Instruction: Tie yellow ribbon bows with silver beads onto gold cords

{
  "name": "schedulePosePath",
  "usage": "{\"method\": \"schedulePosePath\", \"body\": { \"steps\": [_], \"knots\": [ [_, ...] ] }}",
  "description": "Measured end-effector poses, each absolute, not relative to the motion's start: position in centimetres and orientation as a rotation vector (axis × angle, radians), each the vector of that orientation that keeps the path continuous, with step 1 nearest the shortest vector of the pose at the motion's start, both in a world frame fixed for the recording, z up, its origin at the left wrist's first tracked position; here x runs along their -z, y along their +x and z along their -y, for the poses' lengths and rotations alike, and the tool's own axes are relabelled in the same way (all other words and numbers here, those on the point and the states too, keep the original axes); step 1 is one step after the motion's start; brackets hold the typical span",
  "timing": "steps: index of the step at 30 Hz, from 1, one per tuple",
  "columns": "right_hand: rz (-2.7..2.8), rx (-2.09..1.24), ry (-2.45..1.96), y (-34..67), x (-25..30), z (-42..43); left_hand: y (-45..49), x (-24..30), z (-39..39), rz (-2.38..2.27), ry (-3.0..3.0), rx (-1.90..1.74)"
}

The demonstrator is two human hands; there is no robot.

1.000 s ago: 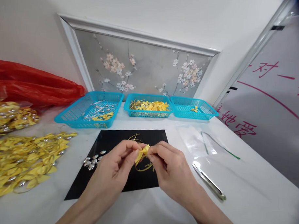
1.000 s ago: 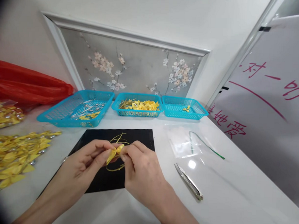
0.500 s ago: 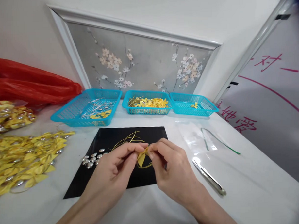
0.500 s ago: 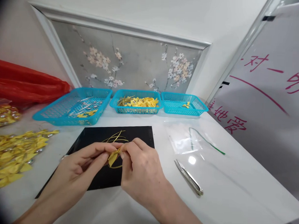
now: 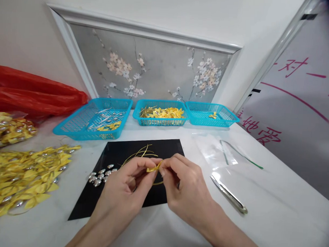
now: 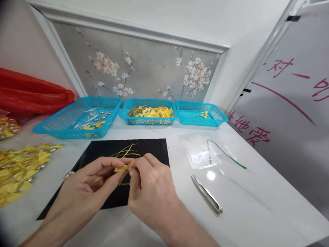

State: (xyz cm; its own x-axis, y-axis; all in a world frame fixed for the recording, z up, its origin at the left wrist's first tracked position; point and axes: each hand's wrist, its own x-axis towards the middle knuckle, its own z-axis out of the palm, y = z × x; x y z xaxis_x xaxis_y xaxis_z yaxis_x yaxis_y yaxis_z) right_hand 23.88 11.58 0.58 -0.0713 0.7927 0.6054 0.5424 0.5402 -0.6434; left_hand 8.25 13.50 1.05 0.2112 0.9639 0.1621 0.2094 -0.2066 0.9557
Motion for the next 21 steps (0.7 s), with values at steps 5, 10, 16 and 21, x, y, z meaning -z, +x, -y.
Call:
{"method": "schedulePosePath", "body": {
  "steps": [5,10,16,21],
  "knots": [
    [1.729,-0.294,-1.116,23.76,-0.65,-11.47,8.06,-0.86,-13.61,-1.113,1.641,-1.090],
    [1.733,-0.273,-1.121,23.65,-0.56,-11.39,8.20,-0.93,-13.71,-1.124,1.678,-1.132],
    [1.730,-0.256,-1.127,23.59,-0.51,-11.54,8.23,-0.95,-13.96,-1.100,1.732,-1.195],
    [1.732,-0.272,-1.125,23.74,-0.52,-11.51,8.18,-0.57,-13.73,-1.020,1.719,-1.163]
  ]
}}
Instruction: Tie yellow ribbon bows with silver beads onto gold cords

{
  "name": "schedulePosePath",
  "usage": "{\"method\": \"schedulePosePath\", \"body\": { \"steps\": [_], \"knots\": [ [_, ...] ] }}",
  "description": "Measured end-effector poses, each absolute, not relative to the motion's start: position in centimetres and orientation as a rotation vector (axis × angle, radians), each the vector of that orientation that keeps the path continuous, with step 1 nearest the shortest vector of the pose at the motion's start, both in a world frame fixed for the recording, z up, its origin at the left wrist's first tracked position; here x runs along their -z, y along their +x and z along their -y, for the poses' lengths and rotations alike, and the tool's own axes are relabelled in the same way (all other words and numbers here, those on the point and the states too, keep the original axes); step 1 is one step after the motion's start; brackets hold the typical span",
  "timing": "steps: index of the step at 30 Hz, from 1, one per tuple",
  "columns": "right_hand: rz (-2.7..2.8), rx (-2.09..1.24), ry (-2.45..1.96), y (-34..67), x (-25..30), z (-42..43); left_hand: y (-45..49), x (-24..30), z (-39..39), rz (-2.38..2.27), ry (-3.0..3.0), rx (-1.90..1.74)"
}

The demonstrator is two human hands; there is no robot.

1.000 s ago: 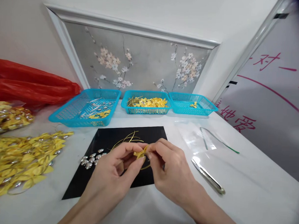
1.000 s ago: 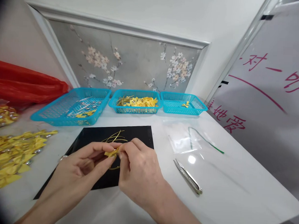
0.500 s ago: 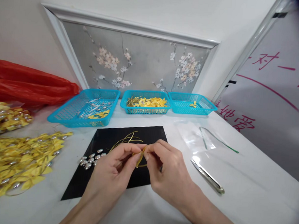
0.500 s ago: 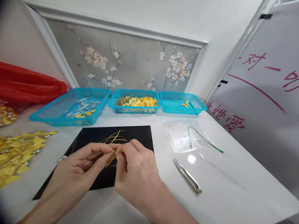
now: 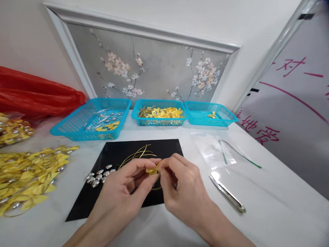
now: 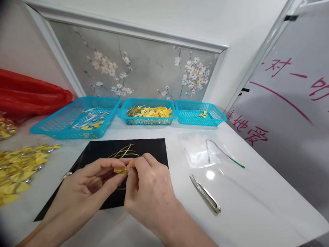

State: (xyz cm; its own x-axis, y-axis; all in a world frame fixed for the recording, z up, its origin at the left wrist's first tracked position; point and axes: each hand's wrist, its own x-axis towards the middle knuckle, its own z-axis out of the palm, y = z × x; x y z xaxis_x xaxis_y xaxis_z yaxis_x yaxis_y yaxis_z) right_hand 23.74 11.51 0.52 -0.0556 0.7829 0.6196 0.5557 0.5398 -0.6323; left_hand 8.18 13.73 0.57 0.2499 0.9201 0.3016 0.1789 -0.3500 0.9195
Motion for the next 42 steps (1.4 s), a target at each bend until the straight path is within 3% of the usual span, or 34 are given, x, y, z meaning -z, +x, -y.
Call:
{"method": "schedulePosePath", "body": {
  "steps": [19,33,42],
  "knots": [
    [1.749,-0.376,-1.123,24.10,-0.94,-11.58,7.42,-0.21,-14.40,-1.102,1.975,-1.224],
    [1.798,-0.236,-1.195,23.61,-0.50,-11.36,7.83,-0.80,-14.38,-1.229,1.911,-1.205],
    [1.740,-0.303,-1.153,23.67,-0.93,-11.47,7.85,-0.01,-13.92,-1.025,1.747,-1.253]
  ]
}}
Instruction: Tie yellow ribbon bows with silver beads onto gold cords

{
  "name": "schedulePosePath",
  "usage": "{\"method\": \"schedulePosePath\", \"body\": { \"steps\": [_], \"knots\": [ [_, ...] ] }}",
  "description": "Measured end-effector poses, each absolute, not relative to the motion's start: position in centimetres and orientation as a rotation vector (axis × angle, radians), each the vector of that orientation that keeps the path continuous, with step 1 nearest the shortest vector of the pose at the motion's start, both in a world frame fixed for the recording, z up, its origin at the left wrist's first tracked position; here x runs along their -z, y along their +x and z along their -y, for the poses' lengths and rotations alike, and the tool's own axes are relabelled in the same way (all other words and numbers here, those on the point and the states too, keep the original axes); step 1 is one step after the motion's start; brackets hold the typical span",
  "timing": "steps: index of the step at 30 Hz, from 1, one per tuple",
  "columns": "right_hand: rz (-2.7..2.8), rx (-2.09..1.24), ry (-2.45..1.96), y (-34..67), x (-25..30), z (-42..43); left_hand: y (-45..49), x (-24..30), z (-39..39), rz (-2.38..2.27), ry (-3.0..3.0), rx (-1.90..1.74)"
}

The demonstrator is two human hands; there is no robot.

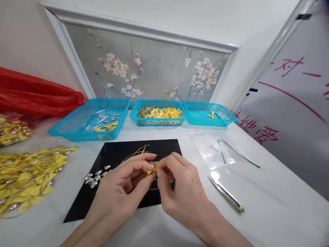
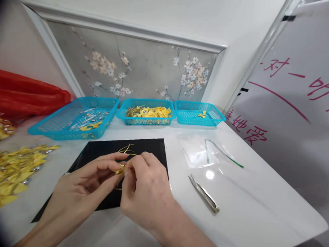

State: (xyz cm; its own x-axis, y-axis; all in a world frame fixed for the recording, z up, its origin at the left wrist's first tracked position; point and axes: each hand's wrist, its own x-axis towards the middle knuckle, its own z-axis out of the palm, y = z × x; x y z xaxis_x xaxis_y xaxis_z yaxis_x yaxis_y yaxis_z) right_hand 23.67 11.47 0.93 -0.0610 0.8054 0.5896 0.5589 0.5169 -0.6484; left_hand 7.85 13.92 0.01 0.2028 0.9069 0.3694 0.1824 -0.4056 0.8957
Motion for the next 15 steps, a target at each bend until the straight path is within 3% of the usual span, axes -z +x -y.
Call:
{"method": "schedulePosePath", "body": {
  "steps": [15],
  "knots": [
    [1.665,-0.412,-1.131,23.78,-1.09,-11.49,7.48,0.10,-13.99,-0.997,1.857,-1.224]
  ]
}}
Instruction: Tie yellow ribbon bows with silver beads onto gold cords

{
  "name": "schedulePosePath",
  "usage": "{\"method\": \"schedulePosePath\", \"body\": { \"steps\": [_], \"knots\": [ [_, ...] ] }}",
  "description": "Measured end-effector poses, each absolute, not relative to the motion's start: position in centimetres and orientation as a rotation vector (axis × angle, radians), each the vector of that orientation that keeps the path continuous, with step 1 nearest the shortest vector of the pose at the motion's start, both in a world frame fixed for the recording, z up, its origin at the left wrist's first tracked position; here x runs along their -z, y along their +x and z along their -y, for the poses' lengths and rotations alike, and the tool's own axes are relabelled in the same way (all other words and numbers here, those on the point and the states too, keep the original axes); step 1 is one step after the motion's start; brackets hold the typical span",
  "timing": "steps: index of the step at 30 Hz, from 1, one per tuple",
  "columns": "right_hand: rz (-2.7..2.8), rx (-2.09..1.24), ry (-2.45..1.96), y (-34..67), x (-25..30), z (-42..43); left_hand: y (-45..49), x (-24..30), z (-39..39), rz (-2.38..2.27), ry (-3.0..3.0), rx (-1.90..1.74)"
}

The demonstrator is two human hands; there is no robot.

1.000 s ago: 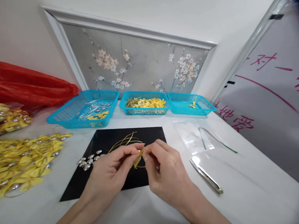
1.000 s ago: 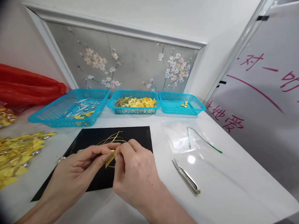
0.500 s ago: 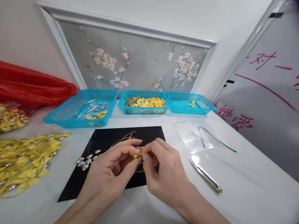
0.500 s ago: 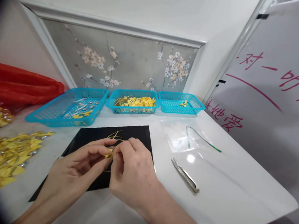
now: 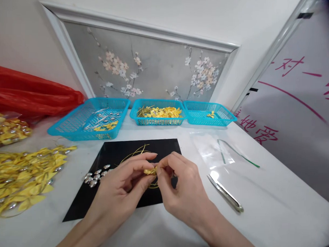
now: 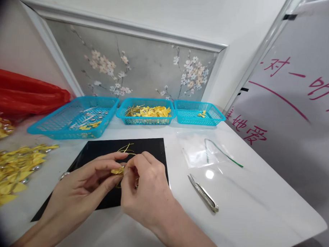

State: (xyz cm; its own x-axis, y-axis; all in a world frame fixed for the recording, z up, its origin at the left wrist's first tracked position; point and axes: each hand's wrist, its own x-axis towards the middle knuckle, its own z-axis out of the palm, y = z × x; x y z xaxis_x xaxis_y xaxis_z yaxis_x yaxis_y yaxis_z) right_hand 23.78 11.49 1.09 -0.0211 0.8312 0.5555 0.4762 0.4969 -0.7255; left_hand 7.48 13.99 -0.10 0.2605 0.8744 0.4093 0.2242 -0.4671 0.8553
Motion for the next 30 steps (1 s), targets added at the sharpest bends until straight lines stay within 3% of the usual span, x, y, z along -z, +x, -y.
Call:
{"method": "schedulePosePath", "body": {
  "steps": [18,30],
  "knots": [
    [1.708,-0.410,-1.081,23.90,-1.05,-11.49,7.20,-0.16,-14.31,-1.141,2.137,-1.209],
    [1.738,-0.328,-1.134,23.47,-0.57,-11.68,7.71,-0.45,-14.39,-1.226,1.939,-1.215]
  ]
}}
